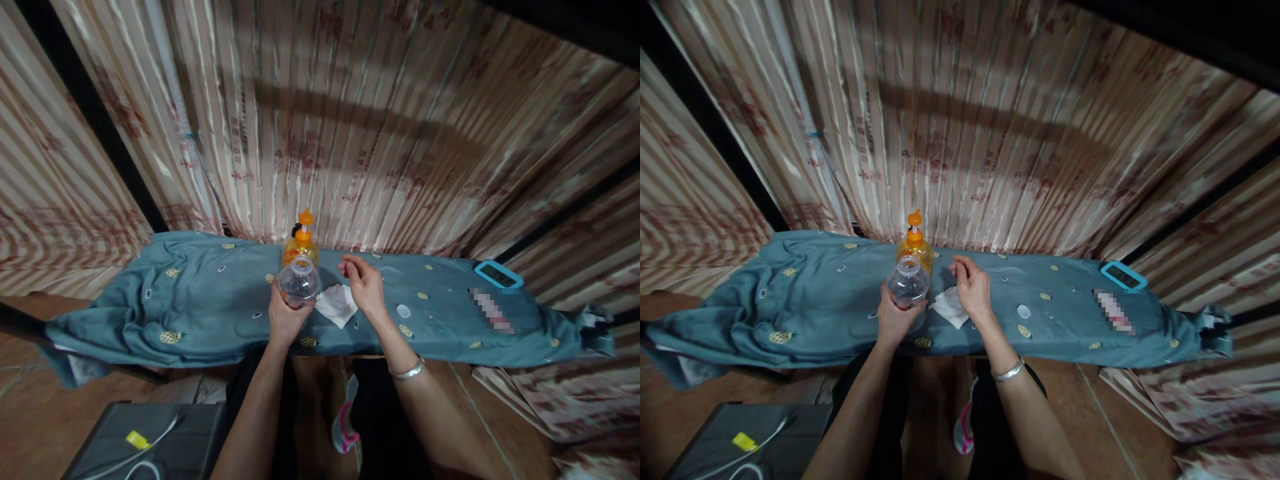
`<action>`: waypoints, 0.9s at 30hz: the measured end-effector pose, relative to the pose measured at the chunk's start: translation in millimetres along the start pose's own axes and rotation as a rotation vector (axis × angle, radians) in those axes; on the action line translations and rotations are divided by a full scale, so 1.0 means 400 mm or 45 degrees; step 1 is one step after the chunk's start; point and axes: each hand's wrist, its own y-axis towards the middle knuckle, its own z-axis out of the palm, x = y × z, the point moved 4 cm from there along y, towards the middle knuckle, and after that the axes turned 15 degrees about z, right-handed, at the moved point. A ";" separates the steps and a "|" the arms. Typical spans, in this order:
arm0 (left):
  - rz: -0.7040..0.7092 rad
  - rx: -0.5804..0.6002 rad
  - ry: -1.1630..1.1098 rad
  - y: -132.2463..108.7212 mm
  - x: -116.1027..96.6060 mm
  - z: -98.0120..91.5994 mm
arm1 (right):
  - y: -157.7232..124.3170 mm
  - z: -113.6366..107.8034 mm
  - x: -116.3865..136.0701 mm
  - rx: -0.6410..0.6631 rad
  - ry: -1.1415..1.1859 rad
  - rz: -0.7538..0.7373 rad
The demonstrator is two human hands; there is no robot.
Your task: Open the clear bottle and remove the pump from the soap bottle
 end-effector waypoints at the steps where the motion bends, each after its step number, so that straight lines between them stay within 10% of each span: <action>1: 0.005 -0.004 -0.004 0.000 -0.001 0.000 | 0.011 0.007 0.021 0.030 0.021 -0.015; 17: -0.002 0.031 -0.038 0.003 -0.010 -0.001 | 0.160 0.161 0.162 0.361 -0.179 -0.186; 27: 0.002 0.055 -0.057 -0.002 -0.007 -0.003 | 0.149 0.075 0.170 0.117 -0.080 -0.216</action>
